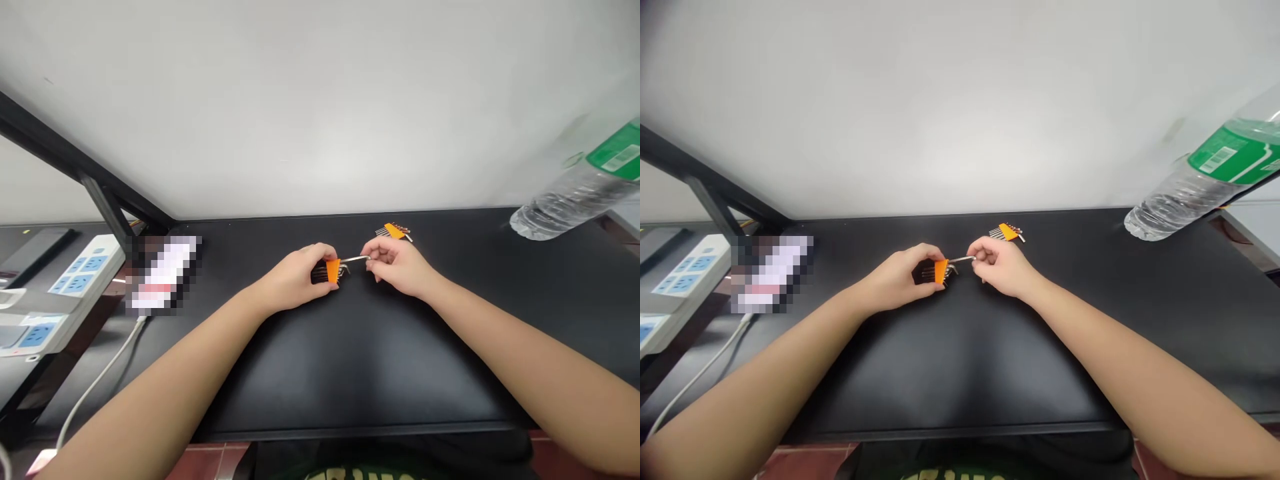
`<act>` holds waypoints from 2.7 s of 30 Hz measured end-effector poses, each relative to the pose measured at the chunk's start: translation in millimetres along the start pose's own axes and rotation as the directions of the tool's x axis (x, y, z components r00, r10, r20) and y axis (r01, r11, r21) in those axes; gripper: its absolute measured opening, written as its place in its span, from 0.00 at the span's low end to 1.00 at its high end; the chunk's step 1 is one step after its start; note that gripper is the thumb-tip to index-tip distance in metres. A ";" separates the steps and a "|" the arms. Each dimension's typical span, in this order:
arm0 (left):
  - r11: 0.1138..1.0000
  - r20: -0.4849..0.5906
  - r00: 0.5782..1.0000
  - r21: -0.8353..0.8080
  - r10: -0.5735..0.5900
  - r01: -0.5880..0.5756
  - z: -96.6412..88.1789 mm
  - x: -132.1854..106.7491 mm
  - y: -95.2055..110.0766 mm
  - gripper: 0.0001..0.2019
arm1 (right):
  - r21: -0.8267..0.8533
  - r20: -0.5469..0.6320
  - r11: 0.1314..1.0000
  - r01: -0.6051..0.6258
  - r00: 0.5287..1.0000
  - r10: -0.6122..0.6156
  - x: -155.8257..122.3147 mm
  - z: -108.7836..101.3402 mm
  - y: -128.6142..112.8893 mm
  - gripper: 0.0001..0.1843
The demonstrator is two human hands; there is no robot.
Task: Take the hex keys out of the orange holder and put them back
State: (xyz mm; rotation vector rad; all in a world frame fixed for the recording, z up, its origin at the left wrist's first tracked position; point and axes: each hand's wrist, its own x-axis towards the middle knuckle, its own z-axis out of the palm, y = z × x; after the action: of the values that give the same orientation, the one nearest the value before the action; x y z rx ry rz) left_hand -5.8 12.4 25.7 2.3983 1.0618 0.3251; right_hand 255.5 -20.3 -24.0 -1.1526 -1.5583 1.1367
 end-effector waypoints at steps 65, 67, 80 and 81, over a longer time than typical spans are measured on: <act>0.972 -0.049 0.985 0.177 0.163 -0.152 10.2 -3.5 -1.5 0.25 | -0.835 0.075 0.522 0.172 0.977 -0.201 -3.9 -6.7 -2.8 0.12; 0.976 -0.052 0.984 0.147 0.172 -0.163 11.3 -3.8 -0.5 0.26 | -0.733 0.164 0.608 0.306 0.947 -0.278 -7.8 -1.1 -6.6 0.12; 0.985 0.007 0.995 0.137 0.101 -0.101 7.9 -6.5 0.4 0.27 | -0.451 0.152 0.836 0.313 0.950 -0.273 -9.2 4.8 -16.4 0.10; 0.985 0.006 0.996 0.147 0.089 -0.089 6.2 -6.0 0.9 0.27 | -0.461 0.125 0.850 0.255 0.967 -0.223 -8.8 -1.0 -18.5 0.09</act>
State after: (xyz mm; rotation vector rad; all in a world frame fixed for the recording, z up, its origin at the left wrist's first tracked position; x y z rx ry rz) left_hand -6.7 5.3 20.7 2.5820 1.0128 0.2873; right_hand 254.9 -31.5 -6.9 -1.1907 -2.0428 0.6444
